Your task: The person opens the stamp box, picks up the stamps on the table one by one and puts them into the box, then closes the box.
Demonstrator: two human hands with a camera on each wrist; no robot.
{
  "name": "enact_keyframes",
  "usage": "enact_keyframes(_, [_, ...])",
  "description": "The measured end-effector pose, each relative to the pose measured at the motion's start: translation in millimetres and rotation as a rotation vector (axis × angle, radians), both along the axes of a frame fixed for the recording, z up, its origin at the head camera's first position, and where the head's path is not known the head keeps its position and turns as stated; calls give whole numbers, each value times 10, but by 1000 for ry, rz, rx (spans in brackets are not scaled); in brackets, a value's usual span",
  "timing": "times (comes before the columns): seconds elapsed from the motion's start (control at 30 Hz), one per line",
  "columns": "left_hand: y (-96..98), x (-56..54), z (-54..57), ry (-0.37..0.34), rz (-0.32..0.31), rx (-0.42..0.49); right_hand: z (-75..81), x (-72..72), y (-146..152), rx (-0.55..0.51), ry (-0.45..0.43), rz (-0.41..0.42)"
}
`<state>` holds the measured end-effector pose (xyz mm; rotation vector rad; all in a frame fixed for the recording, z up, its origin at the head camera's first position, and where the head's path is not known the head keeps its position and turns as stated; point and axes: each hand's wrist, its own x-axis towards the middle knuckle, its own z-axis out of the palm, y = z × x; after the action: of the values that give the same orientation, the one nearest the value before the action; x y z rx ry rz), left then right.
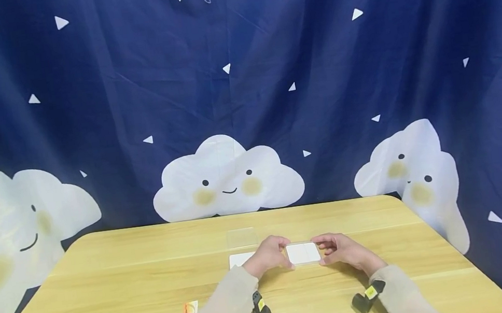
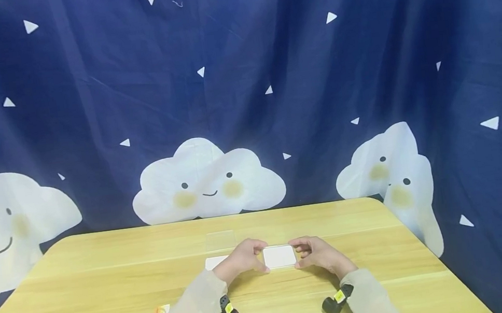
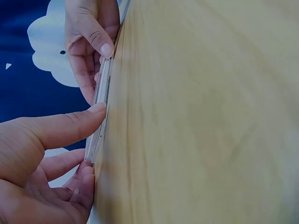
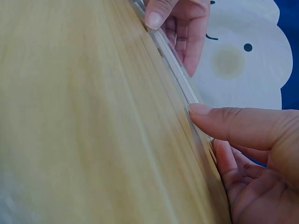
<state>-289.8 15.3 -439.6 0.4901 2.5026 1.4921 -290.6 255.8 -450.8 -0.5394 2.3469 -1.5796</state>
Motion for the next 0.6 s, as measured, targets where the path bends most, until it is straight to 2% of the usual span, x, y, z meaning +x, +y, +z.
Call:
enact_keyframes(0.3, [7,11,-11,13,9,-10,2,14,-7,-7,-6,-10])
enact_keyframes(0.6, [2,-24,-41,25,3,-24,14,27,-23,-2,1,-15])
